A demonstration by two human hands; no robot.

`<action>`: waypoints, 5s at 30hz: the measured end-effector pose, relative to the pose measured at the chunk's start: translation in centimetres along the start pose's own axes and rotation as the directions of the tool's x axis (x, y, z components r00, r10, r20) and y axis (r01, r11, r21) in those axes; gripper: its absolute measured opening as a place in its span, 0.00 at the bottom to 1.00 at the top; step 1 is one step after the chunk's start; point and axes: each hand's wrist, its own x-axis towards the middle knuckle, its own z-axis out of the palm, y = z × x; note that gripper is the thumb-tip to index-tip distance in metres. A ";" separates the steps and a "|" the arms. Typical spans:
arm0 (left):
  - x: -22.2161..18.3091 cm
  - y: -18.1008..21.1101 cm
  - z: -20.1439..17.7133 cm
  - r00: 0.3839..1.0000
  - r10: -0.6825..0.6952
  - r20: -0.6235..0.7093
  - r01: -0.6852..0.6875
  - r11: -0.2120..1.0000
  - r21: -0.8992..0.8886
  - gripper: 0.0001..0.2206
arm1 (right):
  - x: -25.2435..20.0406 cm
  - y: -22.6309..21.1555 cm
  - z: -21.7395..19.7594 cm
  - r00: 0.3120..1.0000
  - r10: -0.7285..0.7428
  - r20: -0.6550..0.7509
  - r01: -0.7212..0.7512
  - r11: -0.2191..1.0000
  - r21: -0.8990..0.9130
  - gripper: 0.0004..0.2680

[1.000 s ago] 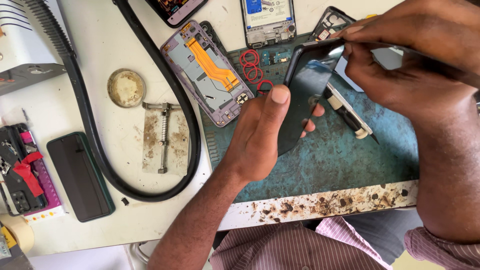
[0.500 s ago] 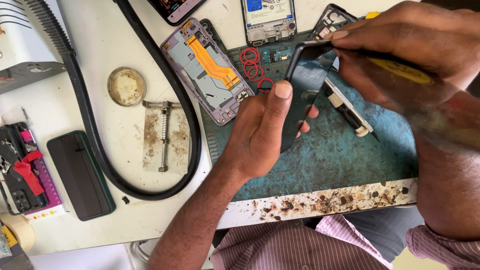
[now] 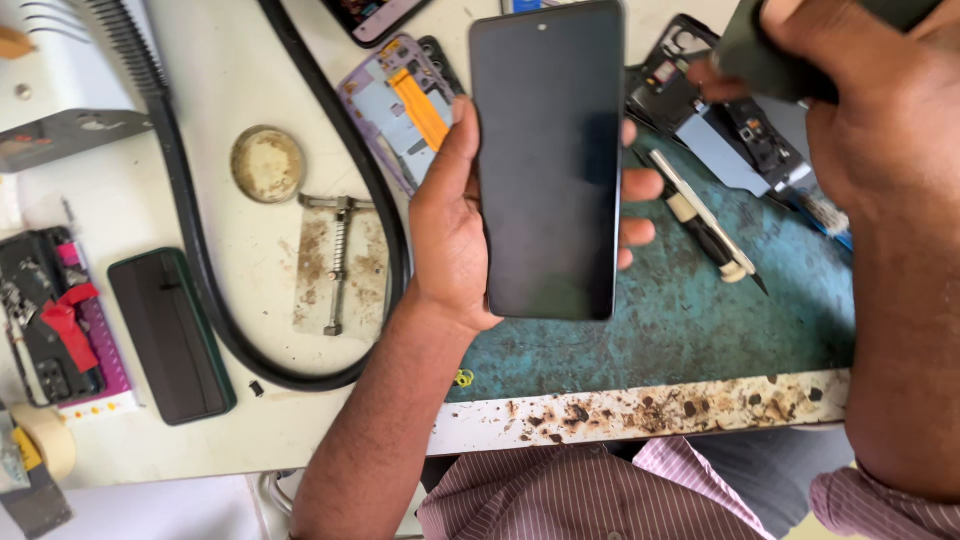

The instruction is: The person uses a hobby knife to pry the screen panel from a mobile phone body and then handles a separate screen component.

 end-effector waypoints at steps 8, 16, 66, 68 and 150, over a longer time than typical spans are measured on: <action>-0.4 -0.2 -0.4 0.998 -0.062 0.022 0.062 0.998 -0.001 0.38 | -1.0 2.7 -1.9 0.963 0.265 -0.045 -0.257 0.956 0.143 0.05; 0.0 -0.7 -0.9 0.998 -0.012 -0.062 0.010 1.000 -0.024 0.36 | -0.7 3.4 -2.8 0.982 0.137 0.134 -0.130 0.990 -0.054 0.05; 0.3 -0.7 -0.9 0.881 0.417 -0.222 -0.442 0.894 -0.077 0.38 | -2.3 -2.2 5.4 0.847 -0.234 0.478 0.361 0.912 -0.193 0.08; 0.4 -0.6 -1.0 0.877 0.426 -0.221 -0.442 0.896 -0.028 0.37 | 0.3 -3.5 4.6 0.666 -0.258 0.700 0.484 0.864 -0.141 0.11; 1.9 -2.8 -0.2 0.741 0.542 -0.395 -0.489 0.840 0.235 0.29 | -1.0 -2.9 1.9 0.650 0.281 0.706 0.209 0.827 -0.521 0.07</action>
